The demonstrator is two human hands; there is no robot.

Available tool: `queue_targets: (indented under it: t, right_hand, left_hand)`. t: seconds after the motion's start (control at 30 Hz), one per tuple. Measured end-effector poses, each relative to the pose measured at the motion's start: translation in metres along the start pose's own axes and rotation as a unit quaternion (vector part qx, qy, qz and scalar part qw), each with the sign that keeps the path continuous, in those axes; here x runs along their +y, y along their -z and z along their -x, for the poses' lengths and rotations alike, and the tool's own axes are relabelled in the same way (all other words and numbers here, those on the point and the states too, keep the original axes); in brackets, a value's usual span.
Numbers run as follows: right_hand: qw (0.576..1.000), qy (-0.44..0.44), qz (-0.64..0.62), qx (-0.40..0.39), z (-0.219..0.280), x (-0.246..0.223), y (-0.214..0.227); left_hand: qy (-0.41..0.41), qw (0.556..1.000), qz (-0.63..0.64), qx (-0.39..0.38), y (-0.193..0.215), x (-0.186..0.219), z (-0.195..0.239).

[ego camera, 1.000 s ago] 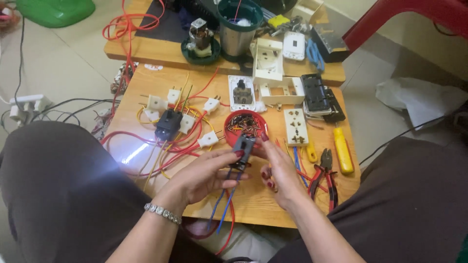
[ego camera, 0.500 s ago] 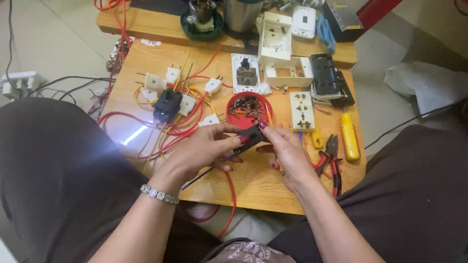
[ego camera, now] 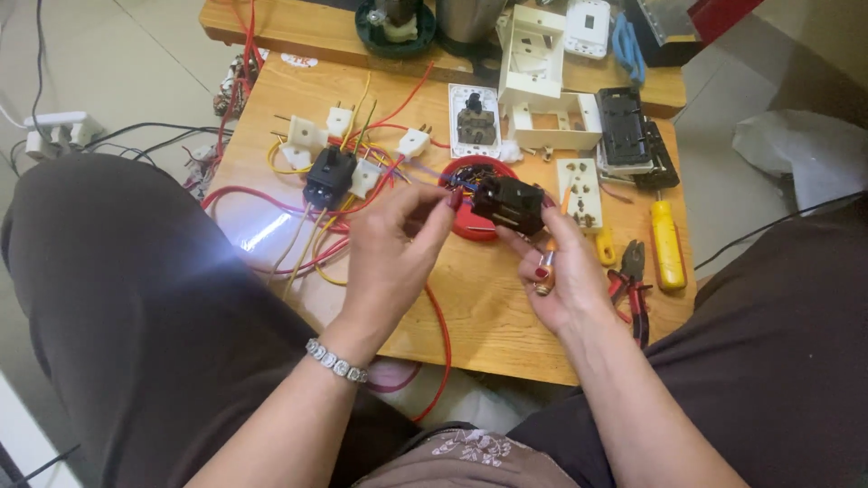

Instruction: The person sits on the floor and uses a screwdriver to connect red and blue wires to a black electrical component. They tighten screws to secure the wires in place.

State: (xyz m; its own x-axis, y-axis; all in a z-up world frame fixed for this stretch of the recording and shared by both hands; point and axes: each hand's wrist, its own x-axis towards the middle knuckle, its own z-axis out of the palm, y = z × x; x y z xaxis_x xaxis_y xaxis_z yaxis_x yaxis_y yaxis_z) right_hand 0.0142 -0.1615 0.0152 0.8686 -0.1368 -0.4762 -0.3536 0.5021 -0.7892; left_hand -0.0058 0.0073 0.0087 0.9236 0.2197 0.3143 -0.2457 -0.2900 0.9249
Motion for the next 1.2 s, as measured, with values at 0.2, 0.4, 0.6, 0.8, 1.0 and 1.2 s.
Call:
queue_targets:
  t: [0.2, 0.4, 0.6, 0.8, 1.0, 1.2]
  right_hand:
    - [0.997, -0.021, 0.018, -0.067, -0.004, 0.024, 0.003]
    - [0.986, -0.011, 0.114, -0.122, 0.02, 0.029, -0.016]
    - [0.961, 0.041, 0.263, -0.078, 0.01, 0.031, -0.008]
    - [0.921, 0.099, 0.367, -0.081, 0.01, 0.016, -0.001]
    - [0.894, 0.099, 0.429, -0.08, 0.026, -0.001, -0.002]
    - [0.852, 0.118, 0.505, -0.078, 0.031, -0.005, -0.001]
  left_hand:
    - [0.262, 0.94, 0.18, -0.121, -0.024, -0.039, 0.016]
    - [0.324, 0.895, 0.301, -0.064, -0.014, -0.005, 0.012]
    - [0.355, 0.859, 0.368, -0.023, -0.009, -0.024, -0.001]
    - [0.354, 0.825, 0.439, 0.013, -0.001, -0.025, -0.012]
    - [0.374, 0.839, 0.394, 0.027, -0.01, -0.056, -0.012]
    - [0.372, 0.849, 0.374, 0.025, -0.009, -0.037, -0.01]
